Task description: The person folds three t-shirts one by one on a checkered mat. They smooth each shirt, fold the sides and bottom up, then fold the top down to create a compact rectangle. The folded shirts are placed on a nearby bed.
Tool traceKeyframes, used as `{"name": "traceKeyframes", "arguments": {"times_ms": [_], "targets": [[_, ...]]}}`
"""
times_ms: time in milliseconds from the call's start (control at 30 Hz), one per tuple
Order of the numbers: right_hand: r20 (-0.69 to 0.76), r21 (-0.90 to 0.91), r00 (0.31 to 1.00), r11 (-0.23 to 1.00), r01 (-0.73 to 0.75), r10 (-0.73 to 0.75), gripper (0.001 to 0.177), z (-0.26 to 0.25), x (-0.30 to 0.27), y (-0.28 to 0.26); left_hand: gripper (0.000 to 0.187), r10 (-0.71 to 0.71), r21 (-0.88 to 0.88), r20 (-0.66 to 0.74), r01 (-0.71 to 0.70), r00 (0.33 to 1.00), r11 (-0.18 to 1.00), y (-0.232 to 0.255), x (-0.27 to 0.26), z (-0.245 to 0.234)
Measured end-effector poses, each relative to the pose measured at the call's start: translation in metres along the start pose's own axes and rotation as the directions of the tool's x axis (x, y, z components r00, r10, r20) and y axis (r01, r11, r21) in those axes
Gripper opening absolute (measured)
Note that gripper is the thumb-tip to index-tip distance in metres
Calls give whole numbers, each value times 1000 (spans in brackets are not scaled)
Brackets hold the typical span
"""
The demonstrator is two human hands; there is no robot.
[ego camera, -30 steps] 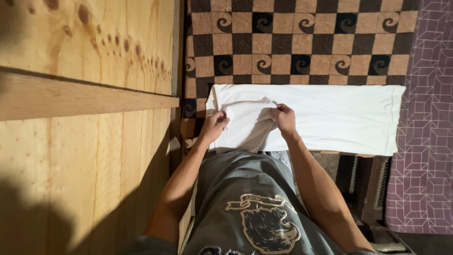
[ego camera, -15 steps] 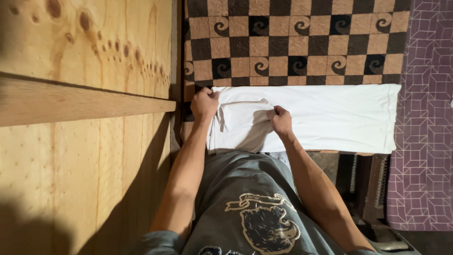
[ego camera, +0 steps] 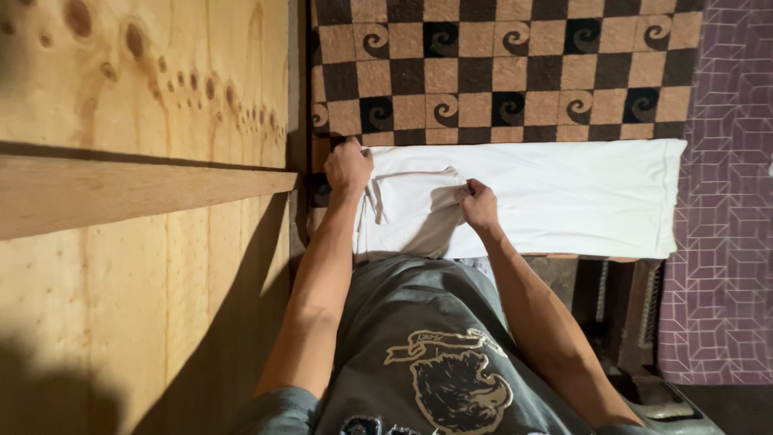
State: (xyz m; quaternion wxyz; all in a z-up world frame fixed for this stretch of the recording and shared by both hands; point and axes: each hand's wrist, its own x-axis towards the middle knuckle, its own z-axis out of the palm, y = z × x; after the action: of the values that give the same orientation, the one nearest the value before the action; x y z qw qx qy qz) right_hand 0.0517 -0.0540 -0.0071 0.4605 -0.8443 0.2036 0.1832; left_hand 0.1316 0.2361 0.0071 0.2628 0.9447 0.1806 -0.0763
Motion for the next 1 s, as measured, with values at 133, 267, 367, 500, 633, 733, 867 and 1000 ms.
{"name": "traceKeyframes", "arguments": {"times_ms": [133, 267, 367, 500, 633, 733, 867, 1000], "targets": [[-28, -13, 999, 1000, 28, -28, 38, -3, 2, 2, 27, -142, -154, -8, 139, 990, 978, -17, 8, 9], [-16, 40, 1000, 999, 22, -22, 35, 1, 1, 5, 29, -93, -313, -199, 27, 976, 949, -29, -1, 7], [-5, 66, 1000, 998, -25, 25, 32, 0, 3, 4, 40, -82, -243, -174, 38, 981, 969, -11, -32, 1], [39, 291, 995, 952, -97, 90, 32, 1, 2, 6, 54, -264, 0, 460, 297, 848, 955, 4, -81, -5], [102, 624, 991, 770, -136, 92, 19, -2, 5, 5, 36, 260, -297, -89, -275, 961, 915, -10, -101, 12], [49, 646, 995, 757, -99, 88, 19, -9, 3, 8, 33, 302, -594, -220, -373, 928, 713, -31, -99, 33], [26, 486, 990, 867, 109, -139, 22, -7, -8, 18, 26, 163, -841, 359, 243, 919, 484, -58, -89, 49], [97, 325, 989, 943, 72, -109, 25, -3, -4, 32, 32, 127, -752, 540, 410, 832, 516, -67, -85, 51]]}}
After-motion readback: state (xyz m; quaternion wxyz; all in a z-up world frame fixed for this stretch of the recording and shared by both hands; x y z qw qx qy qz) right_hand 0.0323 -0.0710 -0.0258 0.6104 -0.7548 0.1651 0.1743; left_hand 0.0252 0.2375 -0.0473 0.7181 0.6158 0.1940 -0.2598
